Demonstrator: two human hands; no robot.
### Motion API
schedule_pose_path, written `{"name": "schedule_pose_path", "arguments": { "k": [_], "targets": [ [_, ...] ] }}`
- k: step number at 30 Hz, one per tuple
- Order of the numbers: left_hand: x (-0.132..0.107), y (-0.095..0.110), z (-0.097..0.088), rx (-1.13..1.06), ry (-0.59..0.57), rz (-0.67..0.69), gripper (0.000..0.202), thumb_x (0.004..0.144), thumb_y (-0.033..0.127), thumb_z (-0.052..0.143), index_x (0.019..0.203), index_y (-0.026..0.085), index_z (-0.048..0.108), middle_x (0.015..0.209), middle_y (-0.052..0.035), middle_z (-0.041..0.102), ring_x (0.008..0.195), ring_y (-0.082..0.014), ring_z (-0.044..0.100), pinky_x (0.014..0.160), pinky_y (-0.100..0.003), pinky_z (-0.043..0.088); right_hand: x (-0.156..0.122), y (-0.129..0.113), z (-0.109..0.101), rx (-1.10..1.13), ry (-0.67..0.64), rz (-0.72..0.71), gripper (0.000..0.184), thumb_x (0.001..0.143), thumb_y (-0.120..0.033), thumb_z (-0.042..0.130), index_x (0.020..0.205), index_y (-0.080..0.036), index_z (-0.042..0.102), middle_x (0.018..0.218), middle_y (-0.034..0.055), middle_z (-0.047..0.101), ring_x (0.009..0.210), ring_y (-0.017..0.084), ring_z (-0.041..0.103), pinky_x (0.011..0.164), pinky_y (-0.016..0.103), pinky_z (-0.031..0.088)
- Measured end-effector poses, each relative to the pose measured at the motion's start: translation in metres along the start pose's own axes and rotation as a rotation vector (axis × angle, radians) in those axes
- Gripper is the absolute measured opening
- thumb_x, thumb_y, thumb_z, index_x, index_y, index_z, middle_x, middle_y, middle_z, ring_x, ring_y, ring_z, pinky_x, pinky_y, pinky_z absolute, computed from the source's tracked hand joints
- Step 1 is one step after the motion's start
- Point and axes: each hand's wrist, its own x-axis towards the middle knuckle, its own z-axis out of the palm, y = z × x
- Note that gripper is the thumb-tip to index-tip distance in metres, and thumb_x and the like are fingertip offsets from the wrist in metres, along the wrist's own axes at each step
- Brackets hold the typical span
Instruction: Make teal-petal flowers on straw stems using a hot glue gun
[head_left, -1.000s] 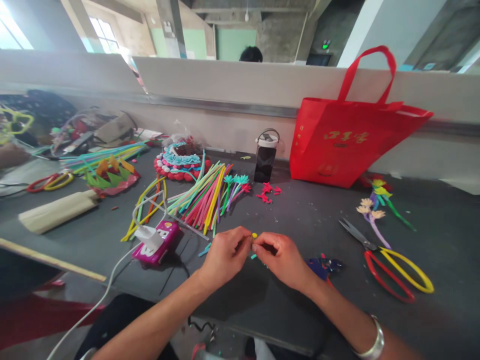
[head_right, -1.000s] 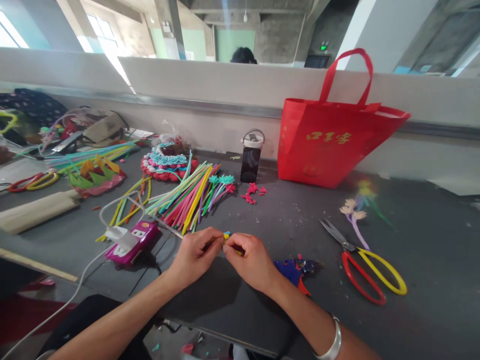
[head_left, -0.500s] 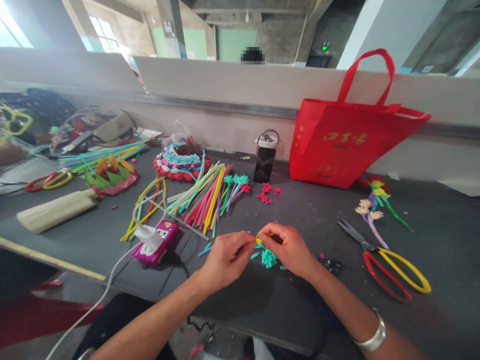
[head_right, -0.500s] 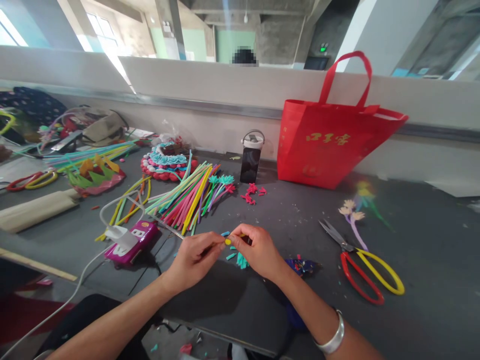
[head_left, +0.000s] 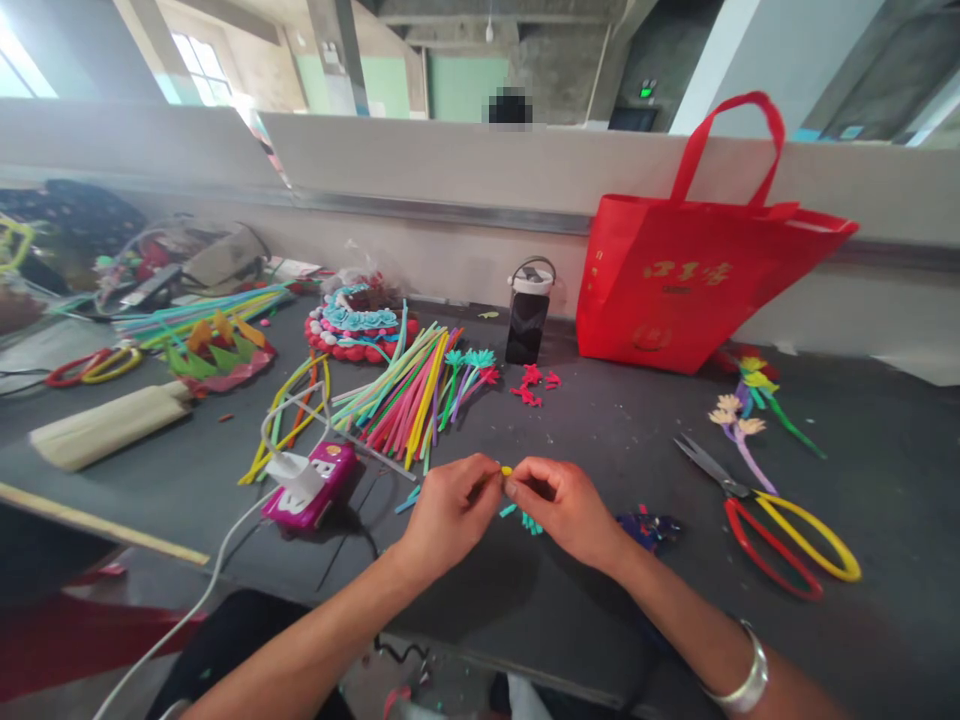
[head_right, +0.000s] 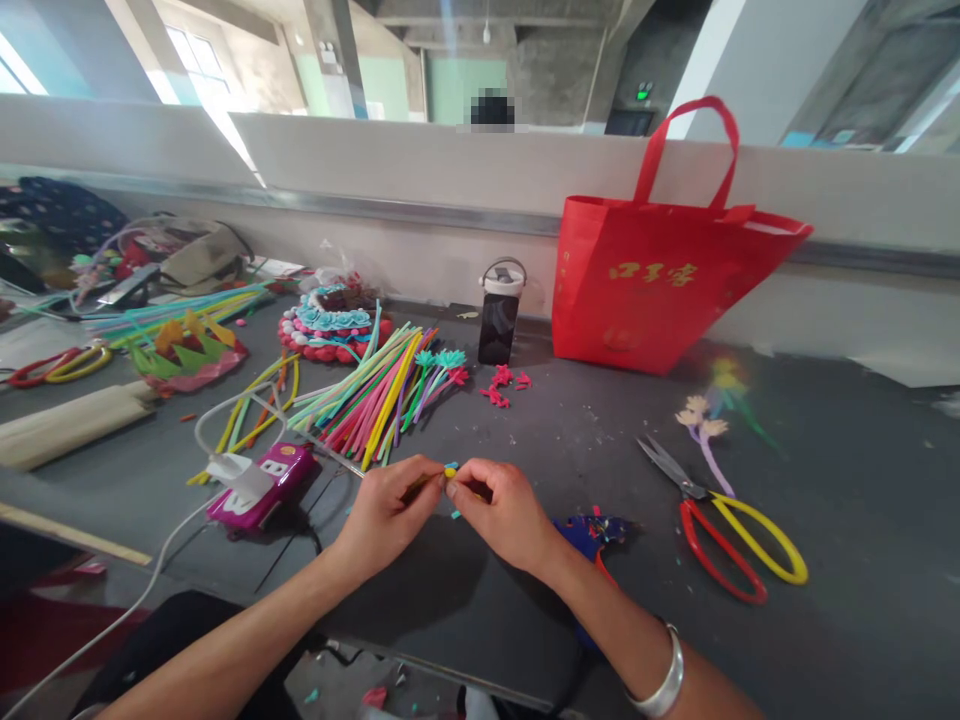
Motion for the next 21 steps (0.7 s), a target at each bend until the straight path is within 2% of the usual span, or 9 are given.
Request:
{"name": "schedule_pose_path", "arguments": {
  "k": [6,13,17,21],
  "targets": [
    [-0.0008,0.0007,-0.0021,-0.001,-0.007,0.014,0.016,0.088,0.017,0.050,0.081,0.015,0.064,0.064,0.0020,0.055,0.058,-0.0096,0.048,0.057,-0.021,0.034,0.0000,0.0015,-0.0002,0.032,-0.009,0.009,0.018,0.087,-0.028,0.057,0.073,-0.017,0.063,0.061,-0.0040,0.053,0.057,0.010,0.046,0.054,0.021,0.037],
    [0.0035,0.0033,-0.0070,-0.247,-0.061,-0.150,0.019,0.088,0.026,0.053,0.078,0.014,0.064,0.059,0.0052,0.044,0.053,-0.0080,0.037,0.051,-0.020,0.028,-0.0019,-0.0015,-0.0020,-0.035,0.065,-0.002,0.011,0.086,-0.026,0.058,0.081,-0.019,0.065,0.067,-0.0025,0.059,0.060,0.011,0.052,0.055,0.022,0.039],
    [0.0043,0.0040,-0.0092,-0.305,-0.106,-0.199,0.020,0.087,0.027,0.054,0.074,0.014,0.062,0.058,0.0056,0.042,0.053,-0.0078,0.034,0.050,-0.021,0.027,-0.0036,-0.0061,-0.0026,-0.103,0.150,-0.098,0.012,0.084,-0.025,0.064,0.095,-0.021,0.066,0.080,-0.0004,0.063,0.069,0.013,0.057,0.060,0.022,0.043],
    [0.0034,0.0072,-0.0101,-0.189,-0.139,-0.132,0.021,0.087,0.023,0.053,0.071,0.013,0.062,0.061,0.0039,0.047,0.055,-0.0081,0.038,0.053,-0.021,0.028,-0.0051,-0.0062,-0.0040,-0.175,0.129,-0.190,0.008,0.090,-0.024,0.058,0.088,-0.022,0.065,0.075,-0.0013,0.061,0.068,0.012,0.056,0.064,0.023,0.043]
  ]
}}
